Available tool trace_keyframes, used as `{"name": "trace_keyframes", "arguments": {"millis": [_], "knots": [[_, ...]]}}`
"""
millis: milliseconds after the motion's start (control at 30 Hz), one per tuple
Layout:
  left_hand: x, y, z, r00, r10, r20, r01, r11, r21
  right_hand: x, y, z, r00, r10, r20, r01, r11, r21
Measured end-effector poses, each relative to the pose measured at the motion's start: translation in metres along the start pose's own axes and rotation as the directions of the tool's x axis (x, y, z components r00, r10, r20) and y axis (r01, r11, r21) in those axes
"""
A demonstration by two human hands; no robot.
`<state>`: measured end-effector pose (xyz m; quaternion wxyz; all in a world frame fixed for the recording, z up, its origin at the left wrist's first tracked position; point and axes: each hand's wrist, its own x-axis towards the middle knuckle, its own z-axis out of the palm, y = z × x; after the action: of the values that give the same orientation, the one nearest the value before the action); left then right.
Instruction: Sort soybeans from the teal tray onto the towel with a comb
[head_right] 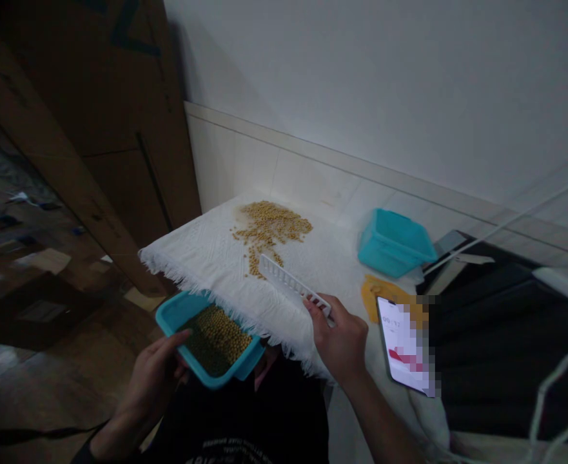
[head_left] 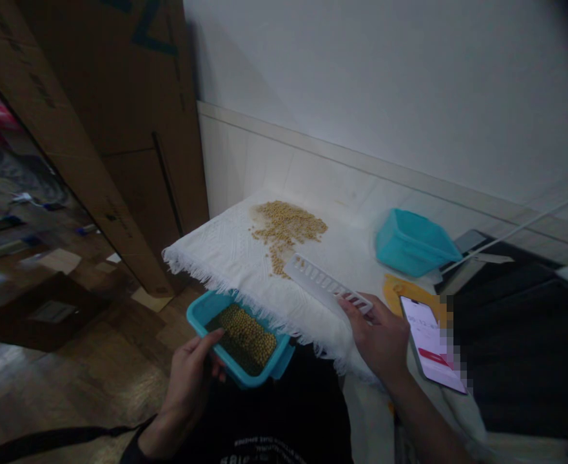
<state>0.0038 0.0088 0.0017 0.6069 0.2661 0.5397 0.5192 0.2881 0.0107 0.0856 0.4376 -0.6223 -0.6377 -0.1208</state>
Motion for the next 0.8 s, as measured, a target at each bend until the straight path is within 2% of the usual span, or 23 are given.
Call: {"name": "trace_keyframes", "arguments": {"millis": [233, 800], "knots": [[-0.001, 0.000, -0.001, 1.000, -0.003, 0.002, 0.004, 1.000, -0.028, 0.000, 0.003, -0.002, 0.999, 0.044, 0.005, -0.043, 0.999, -0.012], [-0.005, 0.003, 0.005, 1.000, 0.001, 0.001, -0.001, 1.000, -0.002, -0.009, -0.007, -0.013, 0.991, 0.112, 0.070, -0.113, 0.993, 0.023]]}}
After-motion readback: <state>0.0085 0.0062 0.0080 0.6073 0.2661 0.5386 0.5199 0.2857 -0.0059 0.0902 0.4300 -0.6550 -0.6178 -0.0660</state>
